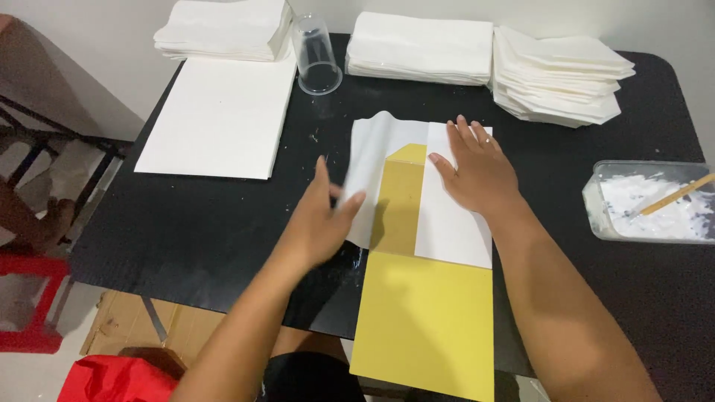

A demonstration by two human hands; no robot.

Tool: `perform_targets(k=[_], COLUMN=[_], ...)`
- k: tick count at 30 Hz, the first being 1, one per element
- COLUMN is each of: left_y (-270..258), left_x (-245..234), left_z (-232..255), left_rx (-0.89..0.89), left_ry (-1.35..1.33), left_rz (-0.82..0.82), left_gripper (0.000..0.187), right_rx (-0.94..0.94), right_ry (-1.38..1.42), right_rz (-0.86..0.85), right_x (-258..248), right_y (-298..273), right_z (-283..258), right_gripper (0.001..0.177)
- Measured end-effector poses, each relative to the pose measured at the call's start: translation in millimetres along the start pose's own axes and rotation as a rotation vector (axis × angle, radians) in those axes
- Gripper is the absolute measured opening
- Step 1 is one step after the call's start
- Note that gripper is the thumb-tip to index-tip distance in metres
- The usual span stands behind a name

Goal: Folding paper sheets and applying glue with a brush to assemble handmade bags.

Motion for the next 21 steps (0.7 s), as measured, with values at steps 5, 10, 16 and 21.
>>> perform_targets(k=[5, 10, 16, 21], left_y=[-9.5, 46.1, 69.0, 90.8], left_x=[15.3, 11.6, 16.0, 49.0], left_z=[-28.7, -59.9, -20.0, 11.9], left_rx=[-0.085, -0.094, 0.095, 0.240], left_ry=[-0.587, -0.539, -0.122, 0.190], left_rz=[-0.019, 0.024, 0.106, 0.075], left_gripper=[0.102, 0.074, 0.042, 0.053], right_rx=[0.015, 0.023, -0.001, -0.004], right_ry=[-0.037, -0.010, -0.023, 0.009], right_rz=[-0.008, 0.000, 0.006, 0.005], right_x=[1.1, -2.9, -1.1, -1.3], right_y=[1.5, -1.6, -0.9, -2.4], right_z=[-0.6, -3.6, -1.9, -2.2], right_gripper=[0.068, 0.068, 0.069, 0.067])
Point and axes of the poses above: each hand's wrist, its own y-axis towards the middle knuckle, its own x-axis out of the palm, z = x × y, the point moved 5 cm from there along y, towards the middle knuckle, and after that the axes turned 3 degrees about -z, right-handed, at the moved point
